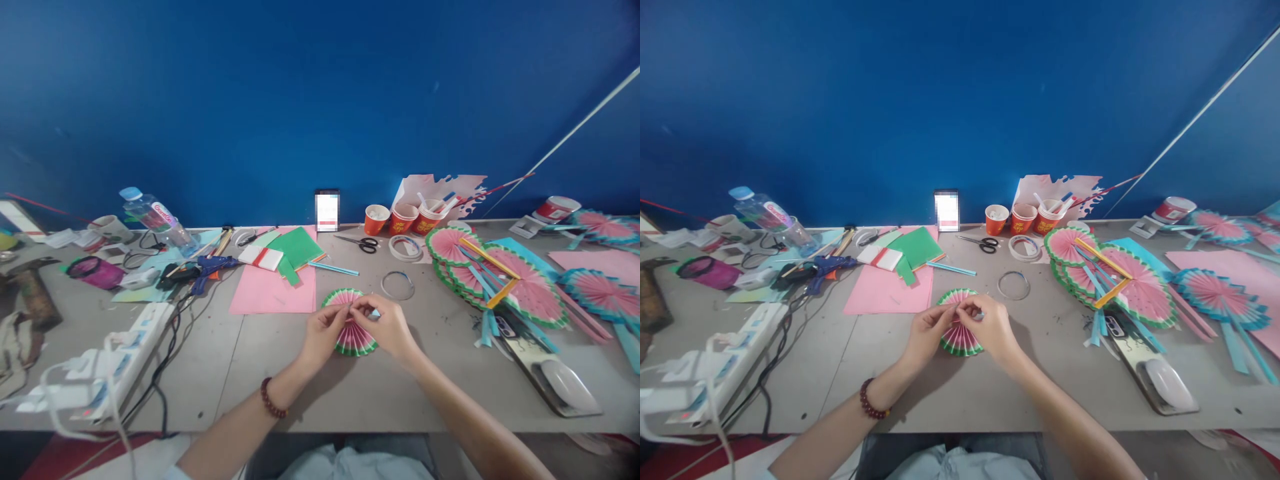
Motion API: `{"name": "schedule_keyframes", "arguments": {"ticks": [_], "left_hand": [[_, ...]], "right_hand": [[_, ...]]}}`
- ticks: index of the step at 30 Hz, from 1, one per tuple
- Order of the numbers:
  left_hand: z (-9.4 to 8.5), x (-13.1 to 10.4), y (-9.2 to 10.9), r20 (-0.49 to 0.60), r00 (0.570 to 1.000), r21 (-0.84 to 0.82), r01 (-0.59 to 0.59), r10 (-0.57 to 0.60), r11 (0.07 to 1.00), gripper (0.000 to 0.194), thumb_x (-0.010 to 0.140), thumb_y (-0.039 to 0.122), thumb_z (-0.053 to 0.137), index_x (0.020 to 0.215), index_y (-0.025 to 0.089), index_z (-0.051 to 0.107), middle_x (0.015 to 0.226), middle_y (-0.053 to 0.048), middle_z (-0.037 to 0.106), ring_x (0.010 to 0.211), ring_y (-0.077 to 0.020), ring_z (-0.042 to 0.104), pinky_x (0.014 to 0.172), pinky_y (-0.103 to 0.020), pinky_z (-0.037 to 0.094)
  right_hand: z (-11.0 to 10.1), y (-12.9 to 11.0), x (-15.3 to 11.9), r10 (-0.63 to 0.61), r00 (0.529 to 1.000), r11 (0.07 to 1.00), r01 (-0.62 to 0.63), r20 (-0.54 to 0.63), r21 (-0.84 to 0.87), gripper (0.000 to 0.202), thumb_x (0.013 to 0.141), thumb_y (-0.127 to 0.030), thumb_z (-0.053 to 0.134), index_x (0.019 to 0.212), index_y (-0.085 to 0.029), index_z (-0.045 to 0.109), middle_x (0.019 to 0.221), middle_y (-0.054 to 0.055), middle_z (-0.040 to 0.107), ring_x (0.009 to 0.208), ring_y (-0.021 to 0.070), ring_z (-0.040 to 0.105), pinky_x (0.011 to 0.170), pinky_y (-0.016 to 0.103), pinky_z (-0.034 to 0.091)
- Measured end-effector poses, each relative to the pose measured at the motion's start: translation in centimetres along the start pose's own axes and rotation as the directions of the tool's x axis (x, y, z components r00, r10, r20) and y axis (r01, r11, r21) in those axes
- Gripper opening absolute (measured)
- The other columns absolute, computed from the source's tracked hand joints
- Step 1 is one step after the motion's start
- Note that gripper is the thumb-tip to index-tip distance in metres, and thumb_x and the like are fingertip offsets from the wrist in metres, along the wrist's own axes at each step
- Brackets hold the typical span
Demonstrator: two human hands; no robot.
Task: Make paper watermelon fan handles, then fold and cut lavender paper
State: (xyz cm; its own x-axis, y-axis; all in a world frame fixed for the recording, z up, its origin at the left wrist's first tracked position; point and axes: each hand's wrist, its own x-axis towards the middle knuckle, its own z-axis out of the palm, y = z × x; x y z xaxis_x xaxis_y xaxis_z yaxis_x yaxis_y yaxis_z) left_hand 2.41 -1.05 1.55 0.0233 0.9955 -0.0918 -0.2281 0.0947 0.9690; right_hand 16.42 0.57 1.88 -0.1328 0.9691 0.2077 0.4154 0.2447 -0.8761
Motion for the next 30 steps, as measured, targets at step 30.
{"name": "schedule_keyframes", "arguments": {"ticks": [30], "left_hand": [[-0.7,0.7,-0.6,-0.103,0.994,-0.005,-0.044,0.043,0.999,0.031,0.068,0.045,0.071,0.072,0.014,0.07,0.071,-0.004,0.072,0.066,-0.0173,0.067,0.068,-0.029,0.057]], "right_hand": [[-0.1,1.1,0.4,0.112,0.991,0.982,-0.121,0.072,0.142,0.02,0.079,-0.031,0.06,0.094,-0.02,0.054,0.074,0.001,0.064,0.073,0.017,0.063,0.068,0.028,0.045]]}}
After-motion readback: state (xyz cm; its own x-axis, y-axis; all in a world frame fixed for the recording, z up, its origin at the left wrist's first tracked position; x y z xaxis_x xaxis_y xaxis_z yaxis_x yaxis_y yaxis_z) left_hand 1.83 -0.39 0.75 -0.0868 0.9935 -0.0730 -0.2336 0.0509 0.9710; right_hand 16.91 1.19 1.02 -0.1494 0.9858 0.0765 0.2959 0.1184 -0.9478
